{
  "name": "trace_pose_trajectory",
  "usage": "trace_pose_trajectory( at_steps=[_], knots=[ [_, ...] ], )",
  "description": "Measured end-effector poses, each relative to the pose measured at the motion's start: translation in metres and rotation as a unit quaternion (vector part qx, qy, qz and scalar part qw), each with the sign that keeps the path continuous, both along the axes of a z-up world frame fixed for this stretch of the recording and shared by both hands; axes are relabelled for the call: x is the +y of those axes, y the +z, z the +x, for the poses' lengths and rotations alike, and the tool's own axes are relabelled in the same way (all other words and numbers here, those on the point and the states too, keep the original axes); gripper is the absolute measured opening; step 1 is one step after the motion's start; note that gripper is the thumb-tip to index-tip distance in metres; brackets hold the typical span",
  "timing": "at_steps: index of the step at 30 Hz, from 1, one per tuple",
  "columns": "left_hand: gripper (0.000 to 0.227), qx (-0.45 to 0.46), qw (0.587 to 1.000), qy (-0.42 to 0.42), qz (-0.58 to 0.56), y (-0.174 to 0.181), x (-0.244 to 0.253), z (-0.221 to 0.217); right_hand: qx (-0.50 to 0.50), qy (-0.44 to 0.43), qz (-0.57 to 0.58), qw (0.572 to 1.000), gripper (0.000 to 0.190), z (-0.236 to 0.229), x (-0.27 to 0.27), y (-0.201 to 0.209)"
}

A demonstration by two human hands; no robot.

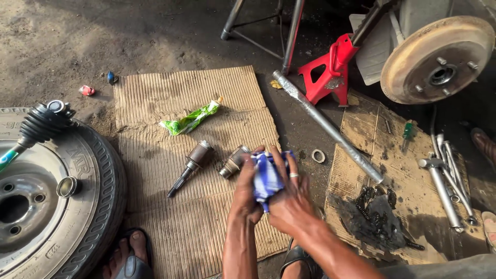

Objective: Apply grease to a CV joint inner housing and its internal components.

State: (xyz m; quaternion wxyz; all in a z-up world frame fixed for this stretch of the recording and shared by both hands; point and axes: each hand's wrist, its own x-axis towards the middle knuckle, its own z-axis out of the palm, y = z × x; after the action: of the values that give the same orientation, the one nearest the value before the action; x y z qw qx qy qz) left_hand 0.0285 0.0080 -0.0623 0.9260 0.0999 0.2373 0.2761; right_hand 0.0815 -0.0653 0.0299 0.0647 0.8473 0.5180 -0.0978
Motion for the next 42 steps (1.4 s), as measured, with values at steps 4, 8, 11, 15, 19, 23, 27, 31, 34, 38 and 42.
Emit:
trace_pose_trajectory(
  at_steps=[4, 8, 11, 15, 19, 23, 27, 31, 34, 38, 42],
  knots=[
    [0.045, 0.073, 0.985, 0.072, -0.141, -0.042, -0.001, 0.03, -0.02, 0.127, 0.034, 0.991, 0.055, -0.004, -0.002, -0.02],
    [0.047, 0.062, 0.974, 0.086, -0.201, -0.047, 0.001, 0.032, 0.027, 0.055, -0.036, 0.997, 0.046, -0.017, 0.004, -0.005],
    [0.045, 0.052, 0.976, 0.108, -0.18, -0.101, 0.006, 0.044, 0.101, 0.009, -0.089, 0.991, 0.053, -0.021, 0.012, 0.002],
    [0.047, 0.194, 0.952, 0.098, -0.216, -0.052, 0.007, 0.035, 0.034, 0.047, -0.138, 0.989, 0.022, -0.021, 0.015, 0.026],
    [0.051, 0.189, 0.965, 0.149, -0.108, -0.086, 0.02, 0.025, 0.076, 0.023, -0.074, 0.994, 0.041, -0.019, 0.014, 0.034],
    [0.06, 0.084, 0.985, 0.088, -0.12, -0.012, 0.021, -0.009, 0.158, 0.012, 0.108, 0.981, 0.055, 0.001, 0.008, 0.005],
    [0.056, -0.094, 0.98, 0.026, -0.171, 0.015, 0.001, -0.011, 0.16, -0.099, 0.12, 0.975, 0.03, 0.025, -0.009, -0.058],
    [0.059, 0.194, 0.954, -0.208, 0.093, 0.035, 0.021, -0.017, 0.128, -0.179, 0.185, 0.958, 0.025, 0.036, 0.0, -0.03],
    [0.075, 0.381, 0.888, -0.137, 0.216, 0.008, 0.045, -0.038, 0.088, -0.25, 0.117, 0.957, 0.043, 0.025, -0.002, -0.046],
    [0.073, 0.57, 0.733, -0.018, 0.369, -0.065, 0.086, -0.05, 0.154, -0.271, 0.038, 0.949, 0.033, 0.016, -0.013, -0.101],
    [0.096, 0.657, 0.596, -0.066, 0.457, -0.094, 0.124, -0.037, 0.177, -0.193, 0.0, 0.965, 0.054, 0.001, -0.004, -0.099]
  ],
)
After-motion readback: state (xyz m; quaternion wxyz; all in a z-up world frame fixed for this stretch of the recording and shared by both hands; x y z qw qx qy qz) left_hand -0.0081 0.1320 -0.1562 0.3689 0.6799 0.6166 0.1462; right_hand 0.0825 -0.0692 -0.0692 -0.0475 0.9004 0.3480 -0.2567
